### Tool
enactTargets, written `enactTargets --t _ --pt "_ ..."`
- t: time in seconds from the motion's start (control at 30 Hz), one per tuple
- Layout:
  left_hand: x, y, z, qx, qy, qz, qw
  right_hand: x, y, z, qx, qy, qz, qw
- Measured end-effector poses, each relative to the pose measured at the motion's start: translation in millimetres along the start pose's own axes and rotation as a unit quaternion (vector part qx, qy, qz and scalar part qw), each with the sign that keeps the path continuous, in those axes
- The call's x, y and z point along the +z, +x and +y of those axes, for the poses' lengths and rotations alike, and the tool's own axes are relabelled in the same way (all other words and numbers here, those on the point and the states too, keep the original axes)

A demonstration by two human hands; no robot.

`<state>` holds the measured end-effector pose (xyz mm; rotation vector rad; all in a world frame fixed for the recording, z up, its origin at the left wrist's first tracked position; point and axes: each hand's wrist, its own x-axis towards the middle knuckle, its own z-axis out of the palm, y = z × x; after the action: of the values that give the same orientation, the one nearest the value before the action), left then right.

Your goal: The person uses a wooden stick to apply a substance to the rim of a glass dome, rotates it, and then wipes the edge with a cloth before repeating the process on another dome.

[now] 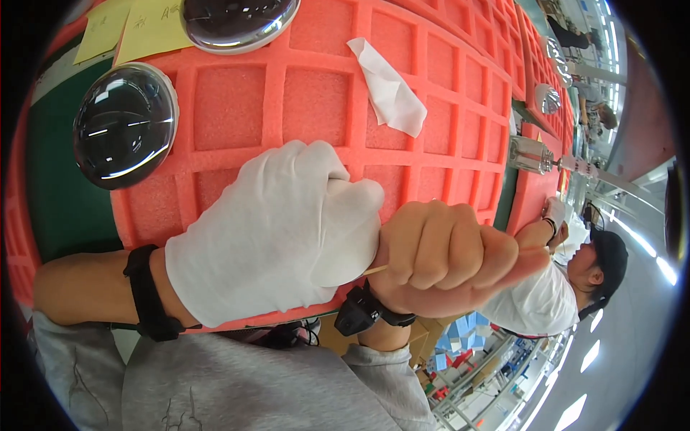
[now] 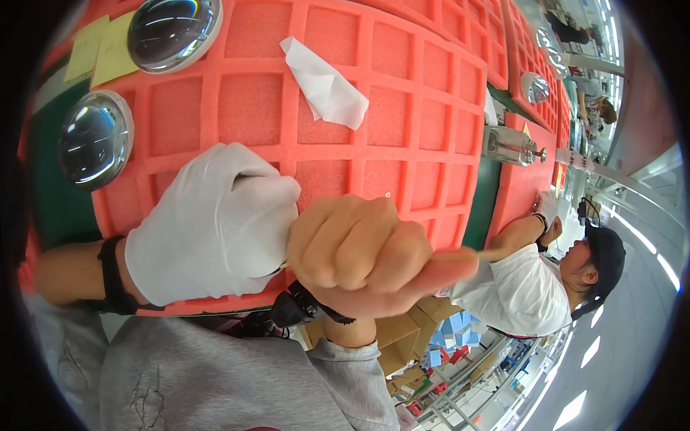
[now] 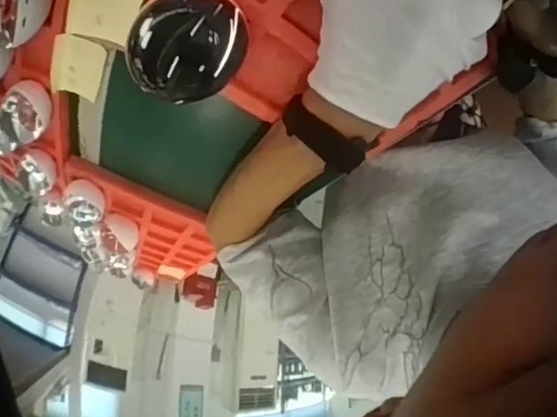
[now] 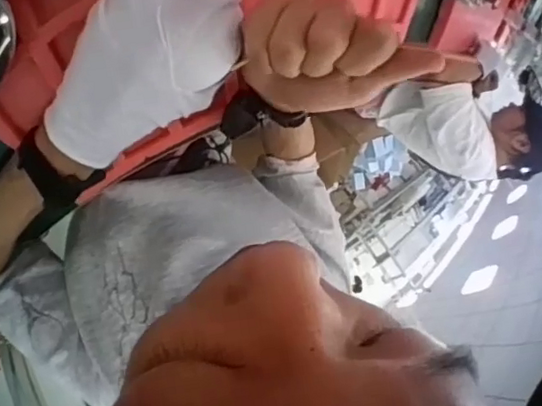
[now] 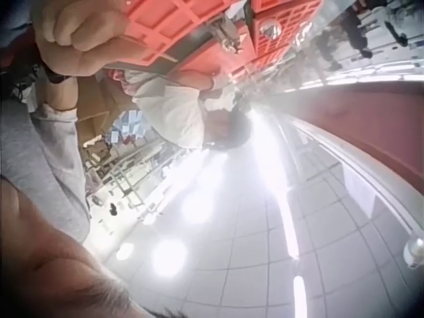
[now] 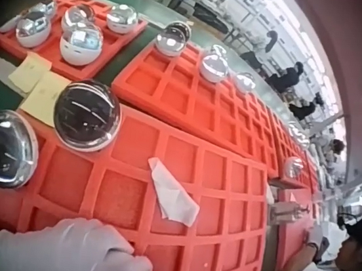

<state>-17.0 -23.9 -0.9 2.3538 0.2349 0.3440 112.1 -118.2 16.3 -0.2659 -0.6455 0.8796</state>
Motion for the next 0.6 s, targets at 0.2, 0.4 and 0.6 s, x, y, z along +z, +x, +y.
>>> enactTargets --t 0.2,0.4,0.6 --pt "-0.1 1.0 2.7 -0.029 -0.041 0.006 0.999 -7.1 -3.2 -5.2 0.032 0.107 0.051 0.993" --pt "0.7 0.4 0.6 -0.04 -0.075 0.032 0.996 -12.4 -0.9 -4.4 0.02 0.168 0.075 0.983" --pt "-1.4 2.5 4.2 0.012 0.006 -0.025 1.0 -0.1 -2.2 -3.0 -0.007 -0.103 -0.1 0.99"
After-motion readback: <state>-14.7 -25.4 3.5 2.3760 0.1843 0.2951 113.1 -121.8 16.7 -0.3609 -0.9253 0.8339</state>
